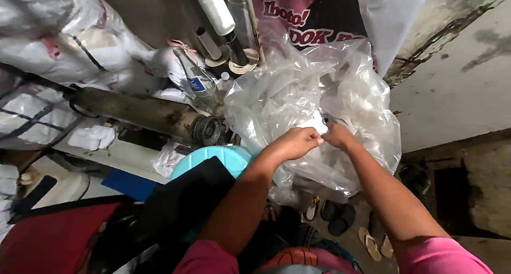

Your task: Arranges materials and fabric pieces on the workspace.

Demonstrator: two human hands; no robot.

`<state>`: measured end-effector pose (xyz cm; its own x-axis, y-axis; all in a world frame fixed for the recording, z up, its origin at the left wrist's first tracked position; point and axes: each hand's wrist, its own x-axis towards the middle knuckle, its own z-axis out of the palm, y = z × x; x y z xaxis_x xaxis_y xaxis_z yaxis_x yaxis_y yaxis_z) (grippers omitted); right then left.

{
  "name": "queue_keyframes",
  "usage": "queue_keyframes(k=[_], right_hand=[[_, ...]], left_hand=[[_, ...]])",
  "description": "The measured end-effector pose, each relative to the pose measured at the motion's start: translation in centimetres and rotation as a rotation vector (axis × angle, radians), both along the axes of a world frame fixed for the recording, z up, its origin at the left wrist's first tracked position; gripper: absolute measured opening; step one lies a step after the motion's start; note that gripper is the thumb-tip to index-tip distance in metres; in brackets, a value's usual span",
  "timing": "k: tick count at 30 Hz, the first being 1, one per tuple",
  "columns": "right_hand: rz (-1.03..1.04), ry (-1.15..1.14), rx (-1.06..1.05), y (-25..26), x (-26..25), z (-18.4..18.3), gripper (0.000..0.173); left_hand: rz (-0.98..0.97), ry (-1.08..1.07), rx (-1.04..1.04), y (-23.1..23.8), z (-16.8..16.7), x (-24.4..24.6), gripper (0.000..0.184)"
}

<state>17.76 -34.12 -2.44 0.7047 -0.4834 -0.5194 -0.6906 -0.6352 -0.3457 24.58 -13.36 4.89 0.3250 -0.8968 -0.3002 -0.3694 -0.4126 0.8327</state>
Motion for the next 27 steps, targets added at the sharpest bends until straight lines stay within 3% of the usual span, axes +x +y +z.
queue_keyframes(k=[3,6,14,17,22,27], right_hand=[[-0.041,-0.093,-0.055,-0.6,-0.6,2.4,0.048],[0.069,-0.002,-0.024,-1.5,-0.4,3.0,0.048],[0.173,0.180,0.186,-1.2,5.1,-2.2,0.066],[0.182,0.204,0.166,-0.5,5.1,-3.9,0.066],[0.098,0.092,0.112,-1.7,2.9,-2.2,0.077],[-0.024,-0.087,0.024,-2.1,-0.1,3.6,0.067]], left_hand=[[0.161,0.005,-0.032,-0.8,-0.5,0.2,0.036],[0.278,0.028,-0.040,-1.6,-0.9,0.4,0.043],[0.369,0.052,0.056,-3.4,-0.8,0.7,0.055],[0.390,0.067,0.046,-3.8,-1.3,0.8,0.057],[0.398,0.087,0.021,-4.1,-1.1,0.7,0.060],[0.450,0.114,-0.005,-4.4,-1.7,0.6,0.065]])
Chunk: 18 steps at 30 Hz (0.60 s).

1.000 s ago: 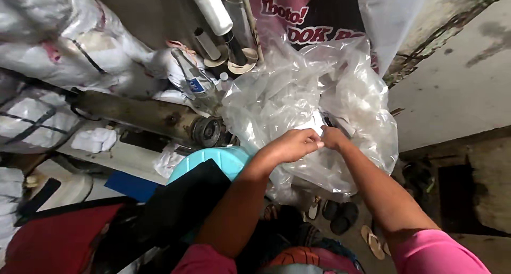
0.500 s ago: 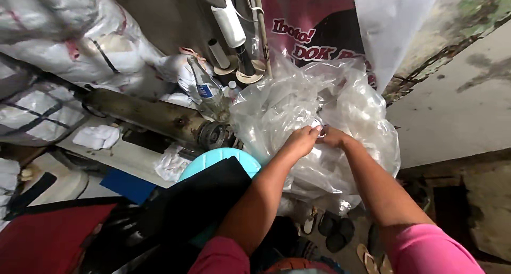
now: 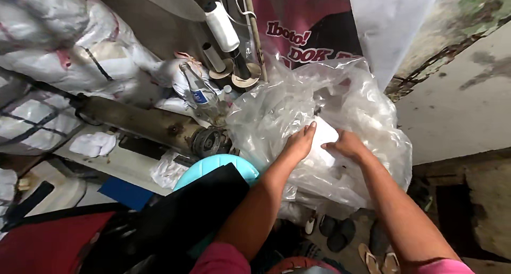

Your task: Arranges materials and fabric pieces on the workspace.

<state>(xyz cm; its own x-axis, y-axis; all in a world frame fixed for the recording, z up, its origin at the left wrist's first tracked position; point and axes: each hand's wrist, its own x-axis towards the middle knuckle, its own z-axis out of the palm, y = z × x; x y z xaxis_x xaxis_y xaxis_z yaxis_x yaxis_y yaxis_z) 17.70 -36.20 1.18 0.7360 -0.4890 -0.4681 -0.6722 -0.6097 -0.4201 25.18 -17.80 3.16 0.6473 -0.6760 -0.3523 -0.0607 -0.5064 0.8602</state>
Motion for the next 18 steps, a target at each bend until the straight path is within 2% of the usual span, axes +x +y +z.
queue_keyframes(k=[7,10,12,14,16,17,18], right_hand=[[-0.031,-0.299,-0.328,0.5,-2.0,11.6,0.058],[-0.001,-0.437,-0.473,1.3,-2.9,16.1,0.056],[0.016,-0.496,-0.598,2.7,-3.4,18.2,0.055],[0.049,-0.569,-0.759,5.0,-3.9,18.8,0.055],[0.145,-0.665,-0.910,7.7,-4.6,17.0,0.057],[0.232,-0.710,-0.938,9.0,-5.0,15.2,0.056],[0.337,-0.725,-0.936,10.3,-5.6,13.1,0.054]], left_hand=[[0.055,0.070,0.002,-0.7,-0.6,0.5,0.071],[0.093,0.301,-0.109,-1.4,-0.6,0.6,0.071],[0.070,0.502,-0.294,-1.7,-0.6,0.3,0.077],[-0.049,0.788,-0.551,-1.7,-0.3,0.1,0.089],[-0.164,0.976,-0.747,-1.3,0.2,-0.1,0.104],[-0.129,1.024,-0.812,-0.9,0.5,-0.5,0.102],[0.008,1.048,-0.857,-0.3,0.9,-1.1,0.085]])
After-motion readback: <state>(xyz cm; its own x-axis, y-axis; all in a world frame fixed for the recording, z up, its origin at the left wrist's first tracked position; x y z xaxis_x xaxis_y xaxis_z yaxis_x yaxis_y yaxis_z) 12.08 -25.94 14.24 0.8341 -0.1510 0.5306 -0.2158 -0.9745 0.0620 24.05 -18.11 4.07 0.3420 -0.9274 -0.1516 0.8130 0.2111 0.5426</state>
